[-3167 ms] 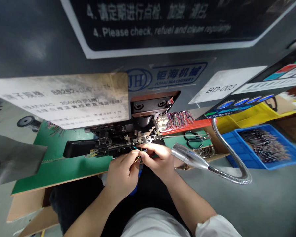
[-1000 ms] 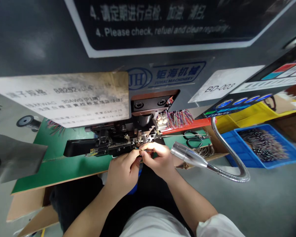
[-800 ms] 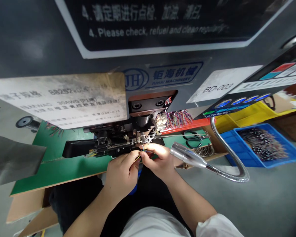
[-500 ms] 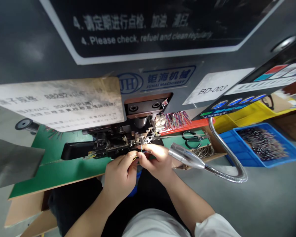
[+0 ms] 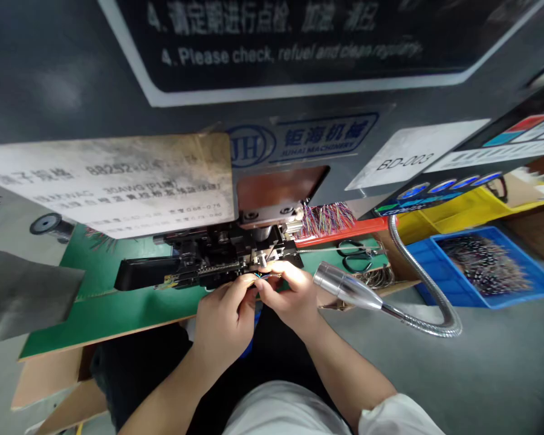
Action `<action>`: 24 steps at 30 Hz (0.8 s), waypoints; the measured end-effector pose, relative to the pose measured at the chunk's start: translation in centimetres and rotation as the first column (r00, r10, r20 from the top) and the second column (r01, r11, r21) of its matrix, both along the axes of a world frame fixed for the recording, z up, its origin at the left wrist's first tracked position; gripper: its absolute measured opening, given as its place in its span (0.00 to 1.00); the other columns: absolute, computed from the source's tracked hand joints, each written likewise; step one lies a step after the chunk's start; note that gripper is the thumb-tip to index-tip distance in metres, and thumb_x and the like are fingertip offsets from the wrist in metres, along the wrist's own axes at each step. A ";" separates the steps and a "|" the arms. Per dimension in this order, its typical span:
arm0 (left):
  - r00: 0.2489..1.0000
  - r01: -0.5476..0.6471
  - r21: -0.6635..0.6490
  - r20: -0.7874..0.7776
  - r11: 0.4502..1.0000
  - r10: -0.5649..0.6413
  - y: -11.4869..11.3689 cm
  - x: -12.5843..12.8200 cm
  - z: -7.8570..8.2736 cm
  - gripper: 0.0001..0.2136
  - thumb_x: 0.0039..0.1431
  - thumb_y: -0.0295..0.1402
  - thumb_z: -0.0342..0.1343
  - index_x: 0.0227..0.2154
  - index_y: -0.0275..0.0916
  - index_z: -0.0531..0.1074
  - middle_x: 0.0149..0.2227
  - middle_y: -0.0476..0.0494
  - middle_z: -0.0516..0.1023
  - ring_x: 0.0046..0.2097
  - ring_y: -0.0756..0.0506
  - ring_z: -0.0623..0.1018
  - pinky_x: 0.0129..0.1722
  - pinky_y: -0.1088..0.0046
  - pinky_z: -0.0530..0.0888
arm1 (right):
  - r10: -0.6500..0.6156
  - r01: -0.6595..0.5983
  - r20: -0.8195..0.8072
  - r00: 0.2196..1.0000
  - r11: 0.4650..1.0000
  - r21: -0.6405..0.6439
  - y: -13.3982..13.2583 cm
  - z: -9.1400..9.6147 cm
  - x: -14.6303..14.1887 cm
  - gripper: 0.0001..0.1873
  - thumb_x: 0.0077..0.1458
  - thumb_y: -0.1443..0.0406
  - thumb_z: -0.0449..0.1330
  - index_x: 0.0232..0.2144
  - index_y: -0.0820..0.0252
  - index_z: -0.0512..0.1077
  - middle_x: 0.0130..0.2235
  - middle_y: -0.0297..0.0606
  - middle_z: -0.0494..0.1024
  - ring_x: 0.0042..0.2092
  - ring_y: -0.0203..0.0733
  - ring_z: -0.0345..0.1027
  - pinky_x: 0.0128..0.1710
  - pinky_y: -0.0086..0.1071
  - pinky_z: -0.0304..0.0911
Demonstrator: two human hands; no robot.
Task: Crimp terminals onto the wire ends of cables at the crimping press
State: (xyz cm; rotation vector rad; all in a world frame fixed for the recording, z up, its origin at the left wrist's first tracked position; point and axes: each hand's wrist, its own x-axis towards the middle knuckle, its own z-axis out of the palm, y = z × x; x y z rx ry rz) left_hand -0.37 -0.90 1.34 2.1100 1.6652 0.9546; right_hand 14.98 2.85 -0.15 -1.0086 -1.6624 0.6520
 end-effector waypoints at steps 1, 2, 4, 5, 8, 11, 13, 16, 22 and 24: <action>1.000 0.012 -0.005 -0.008 1.000 -0.012 0.0 0.0 0.1 0.08 0.65 0.29 0.51 0.43 0.43 0.73 0.34 0.48 0.83 0.35 0.45 0.81 0.34 0.74 0.71 | -0.009 0.009 -0.009 1.000 1.000 -0.020 -0.1 0.0 -0.1 0.08 0.54 0.67 0.65 0.38 0.59 0.75 0.26 0.31 0.74 0.22 0.32 0.65 0.22 0.27 0.65; 1.000 0.024 -0.013 -0.015 1.000 -0.024 0.0 0.0 0.1 0.08 0.65 0.28 0.51 0.41 0.43 0.74 0.33 0.49 0.83 0.34 0.46 0.81 0.33 0.74 0.70 | -0.014 0.013 -0.013 1.000 0.999 -0.043 -0.1 0.0 -0.1 0.08 0.54 0.67 0.65 0.38 0.59 0.74 0.25 0.30 0.72 0.22 0.32 0.64 0.22 0.27 0.65; 0.999 0.047 -0.027 -0.015 0.999 -0.047 0.0 0.0 0.3 0.07 0.66 0.28 0.51 0.40 0.43 0.74 0.31 0.50 0.82 0.33 0.46 0.80 0.32 0.74 0.69 | -0.010 0.009 -0.017 1.000 0.996 -0.085 -0.2 0.0 -0.1 0.08 0.54 0.67 0.64 0.39 0.59 0.74 0.23 0.28 0.69 0.22 0.32 0.63 0.23 0.27 0.64; 0.998 0.056 -0.032 -0.007 0.998 -0.056 0.0 0.1 0.3 0.07 0.66 0.29 0.51 0.40 0.43 0.74 0.32 0.50 0.82 0.33 0.46 0.81 0.32 0.75 0.69 | -0.010 0.008 -0.019 1.000 0.995 -0.095 -0.3 0.1 -0.2 0.08 0.54 0.68 0.63 0.39 0.59 0.74 0.23 0.27 0.68 0.22 0.32 0.62 0.23 0.27 0.64; 0.997 0.072 -0.053 0.023 0.996 -0.071 0.0 0.1 0.3 0.07 0.66 0.29 0.52 0.42 0.43 0.73 0.35 0.50 0.83 0.35 0.46 0.81 0.34 0.75 0.70 | -0.018 0.016 -0.022 1.000 0.995 -0.098 -0.3 0.5 -0.3 0.05 0.54 0.69 0.61 0.35 0.59 0.74 0.23 0.29 0.70 0.23 0.33 0.63 0.24 0.28 0.65; 0.997 0.072 -0.084 0.025 0.994 -0.070 0.1 0.0 0.1 0.07 0.66 0.29 0.52 0.41 0.44 0.74 0.33 0.50 0.83 0.34 0.47 0.81 0.33 0.75 0.70 | -0.004 0.001 -0.038 0.999 0.998 -0.069 -0.2 0.8 -0.4 0.04 0.54 0.71 0.60 0.33 0.59 0.74 0.28 0.33 0.76 0.25 0.34 0.67 0.25 0.27 0.67; 0.998 0.067 -0.091 0.017 0.994 -0.066 0.1 0.0 0.0 0.07 0.66 0.29 0.51 0.41 0.44 0.74 0.34 0.49 0.83 0.34 0.47 0.81 0.33 0.75 0.70 | 0.018 -0.019 -0.040 0.999 0.999 -0.037 -0.1 0.8 -0.4 0.06 0.55 0.71 0.60 0.34 0.59 0.75 0.30 0.34 0.79 0.27 0.34 0.71 0.25 0.27 0.69; 0.998 0.055 -0.075 -0.002 0.996 -0.055 0.0 0.0 0.0 0.07 0.66 0.29 0.51 0.40 0.43 0.74 0.34 0.49 0.83 0.34 0.46 0.81 0.33 0.75 0.70 | 0.033 -0.033 -0.010 0.999 0.999 0.016 -0.1 0.6 -0.1 0.10 0.55 0.72 0.60 0.39 0.58 0.76 0.35 0.37 0.82 0.30 0.37 0.75 0.29 0.28 0.73; 0.998 0.063 -0.054 -0.011 0.997 -0.063 -0.1 0.0 0.1 0.07 0.65 0.27 0.51 0.39 0.43 0.74 0.33 0.49 0.82 0.35 0.46 0.81 0.33 0.75 0.69 | 0.107 -0.110 0.042 0.993 0.989 0.094 0.0 0.2 0.5 0.14 0.55 0.74 0.61 0.42 0.57 0.76 0.33 0.35 0.82 0.29 0.36 0.75 0.31 0.30 0.73; 0.999 0.049 -0.052 -0.014 0.997 -0.050 -0.1 0.0 0.1 0.07 0.65 0.28 0.51 0.40 0.43 0.74 0.34 0.49 0.83 0.34 0.46 0.81 0.33 0.75 0.70 | 0.075 -0.079 0.048 0.996 0.993 0.088 0.0 0.2 0.4 0.12 0.55 0.73 0.62 0.41 0.57 0.77 0.35 0.36 0.82 0.32 0.38 0.76 0.33 0.31 0.73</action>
